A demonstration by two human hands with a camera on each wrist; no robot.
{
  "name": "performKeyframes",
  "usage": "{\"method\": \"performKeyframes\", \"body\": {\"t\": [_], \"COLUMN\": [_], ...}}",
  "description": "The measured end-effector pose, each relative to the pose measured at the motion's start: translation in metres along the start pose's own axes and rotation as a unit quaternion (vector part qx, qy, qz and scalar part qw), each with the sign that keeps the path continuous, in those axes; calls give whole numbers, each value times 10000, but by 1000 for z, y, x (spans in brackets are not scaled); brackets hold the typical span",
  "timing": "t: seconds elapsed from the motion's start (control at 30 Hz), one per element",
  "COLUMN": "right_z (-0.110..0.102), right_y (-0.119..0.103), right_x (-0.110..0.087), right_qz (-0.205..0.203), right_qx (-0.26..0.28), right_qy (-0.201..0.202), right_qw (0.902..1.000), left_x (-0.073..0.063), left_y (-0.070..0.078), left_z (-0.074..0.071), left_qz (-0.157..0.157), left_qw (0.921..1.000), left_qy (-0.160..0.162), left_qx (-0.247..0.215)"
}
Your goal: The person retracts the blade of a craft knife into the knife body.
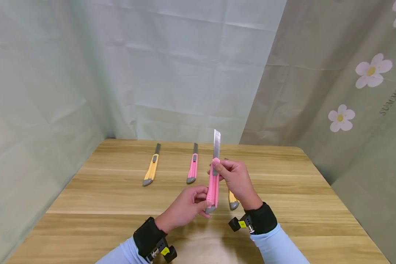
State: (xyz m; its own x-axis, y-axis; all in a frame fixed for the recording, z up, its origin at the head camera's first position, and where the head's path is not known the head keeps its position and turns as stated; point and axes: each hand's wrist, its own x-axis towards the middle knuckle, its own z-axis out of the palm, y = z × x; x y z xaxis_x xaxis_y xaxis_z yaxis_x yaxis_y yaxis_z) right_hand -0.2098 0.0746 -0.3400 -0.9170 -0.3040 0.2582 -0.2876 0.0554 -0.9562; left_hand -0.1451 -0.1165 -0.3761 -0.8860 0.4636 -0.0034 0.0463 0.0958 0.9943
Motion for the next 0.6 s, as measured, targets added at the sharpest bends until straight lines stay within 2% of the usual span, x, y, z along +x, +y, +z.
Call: {"method": "performKeyframes", "body": {"t": [0.4,0.6], "right_z": [9,9], "right_y": [4,5], "right_x": [1,-2], "right_qz": [-166,-171], "right_qx": [-162,-160], "right_qy": [-51,-22], "right_qw": [9997,9997], "left_x": [-4,-6], "left_y": [-4,-3], "left_z": [-6,-4], "left_qz": [-37,43], "left_qw": [9998,9998], "left_qy": [135,126], "left_qx": [141,149]}}
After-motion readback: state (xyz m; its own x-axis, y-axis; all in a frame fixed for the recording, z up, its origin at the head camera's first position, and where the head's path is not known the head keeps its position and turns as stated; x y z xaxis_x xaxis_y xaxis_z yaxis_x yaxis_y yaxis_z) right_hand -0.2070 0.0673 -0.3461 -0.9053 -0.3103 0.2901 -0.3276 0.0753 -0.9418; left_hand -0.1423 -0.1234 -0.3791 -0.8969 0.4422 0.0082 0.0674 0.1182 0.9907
